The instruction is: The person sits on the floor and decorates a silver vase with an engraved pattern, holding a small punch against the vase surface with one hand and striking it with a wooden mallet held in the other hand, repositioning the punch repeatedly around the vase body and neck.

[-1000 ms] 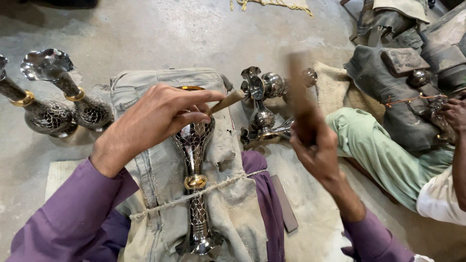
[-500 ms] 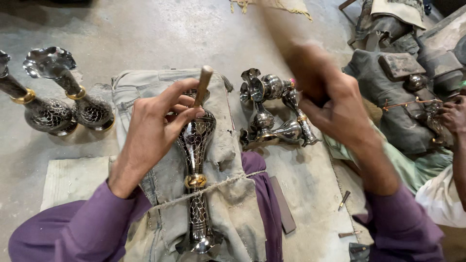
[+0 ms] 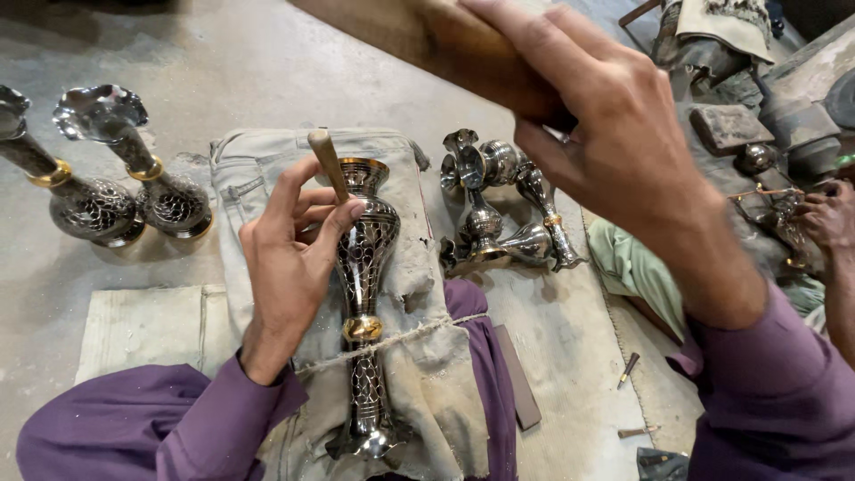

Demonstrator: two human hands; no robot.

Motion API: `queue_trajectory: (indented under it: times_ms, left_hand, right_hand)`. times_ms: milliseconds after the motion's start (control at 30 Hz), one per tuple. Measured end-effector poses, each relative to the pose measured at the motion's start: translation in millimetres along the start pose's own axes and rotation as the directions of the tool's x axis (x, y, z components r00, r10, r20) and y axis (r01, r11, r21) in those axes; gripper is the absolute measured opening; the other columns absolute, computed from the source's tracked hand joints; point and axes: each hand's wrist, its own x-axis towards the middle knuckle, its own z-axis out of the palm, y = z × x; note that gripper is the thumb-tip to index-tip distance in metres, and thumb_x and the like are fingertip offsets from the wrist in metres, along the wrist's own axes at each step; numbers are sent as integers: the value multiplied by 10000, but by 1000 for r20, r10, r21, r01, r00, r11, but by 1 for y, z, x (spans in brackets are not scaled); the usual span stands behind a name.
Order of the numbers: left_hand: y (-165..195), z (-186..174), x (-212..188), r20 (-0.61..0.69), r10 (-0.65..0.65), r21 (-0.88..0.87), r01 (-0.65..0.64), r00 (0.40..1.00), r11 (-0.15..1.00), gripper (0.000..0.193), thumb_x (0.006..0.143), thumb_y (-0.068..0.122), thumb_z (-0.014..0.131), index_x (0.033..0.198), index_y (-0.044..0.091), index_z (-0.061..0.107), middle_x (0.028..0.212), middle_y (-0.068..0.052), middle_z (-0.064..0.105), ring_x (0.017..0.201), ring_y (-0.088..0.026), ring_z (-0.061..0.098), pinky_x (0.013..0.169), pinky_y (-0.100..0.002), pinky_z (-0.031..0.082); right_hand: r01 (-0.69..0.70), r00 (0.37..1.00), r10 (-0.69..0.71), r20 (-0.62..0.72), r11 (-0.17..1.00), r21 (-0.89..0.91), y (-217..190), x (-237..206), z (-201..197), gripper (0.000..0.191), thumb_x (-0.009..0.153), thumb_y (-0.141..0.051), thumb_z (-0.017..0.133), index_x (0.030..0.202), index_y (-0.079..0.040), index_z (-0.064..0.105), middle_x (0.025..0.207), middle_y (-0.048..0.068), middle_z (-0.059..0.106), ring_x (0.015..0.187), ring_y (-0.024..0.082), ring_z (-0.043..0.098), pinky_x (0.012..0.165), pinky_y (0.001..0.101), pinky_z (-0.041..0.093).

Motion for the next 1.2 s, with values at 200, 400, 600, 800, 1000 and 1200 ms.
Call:
queue_trajectory:
  times_ms: [200,400,600,800,1000,1200]
  left_hand:
    - [-4,1,-7,-55,33,-38,-35,998,999,430,984,107,777,1356,72,565,1014,-105,794,910,-151,791,698,-237,623]
    - [-15,3,-6,-68,-16,-108,8,998,994,433,1024,95,743,1388,71,511,1048,-112,790,929,-173,806,736,-269,699]
    - [-17,4,-7,-92,-17,-143,3,996,990,451,1008,58,749,1382,52,496,1055,-133,772,958,-190,794,747,-289,696]
    - [-15,5,-7,-94,-16,-159,1,995,987,463,1016,54,746,1399,43,485,1059,-125,758,963,-173,783,754,-283,696]
    - [-15,1,-1,-35,-77,-126,72,996,989,448,988,120,763,1366,77,526,1025,-122,792,896,-174,804,685,-278,688]
    - [-17,-10,18,158,8,-9,-6,987,1000,449,965,143,756,1370,112,564,1007,-119,808,920,-176,805,698,-300,659]
  right_hand:
    - [-147,989,145,26,971,186,-6,7,-8,649,939,-37,740,1549,-218,609,1090,18,719,767,152,632,663,288,537]
    - [40,999,-40,11,999,-31,-5,9,-22,648,782,-15,765,1378,-258,694,1004,-15,743,757,163,690,576,313,518]
    - [-6,1000,6,-23,1000,0,-3,18,-23,603,890,-46,799,1452,-230,679,1017,-3,718,784,161,670,615,314,513]
    - [126,992,-127,-7,987,-102,-2,24,-21,511,951,-78,794,1400,-297,684,1049,-42,740,769,124,680,537,300,490]
    - [28,981,-27,190,1000,-2,5,16,-14,470,1001,-125,688,1437,-299,675,1027,-19,753,666,112,636,434,280,410]
    - [-110,994,103,48,977,184,8,-16,5,558,982,-73,684,1516,-204,590,1096,22,694,799,123,643,655,247,518]
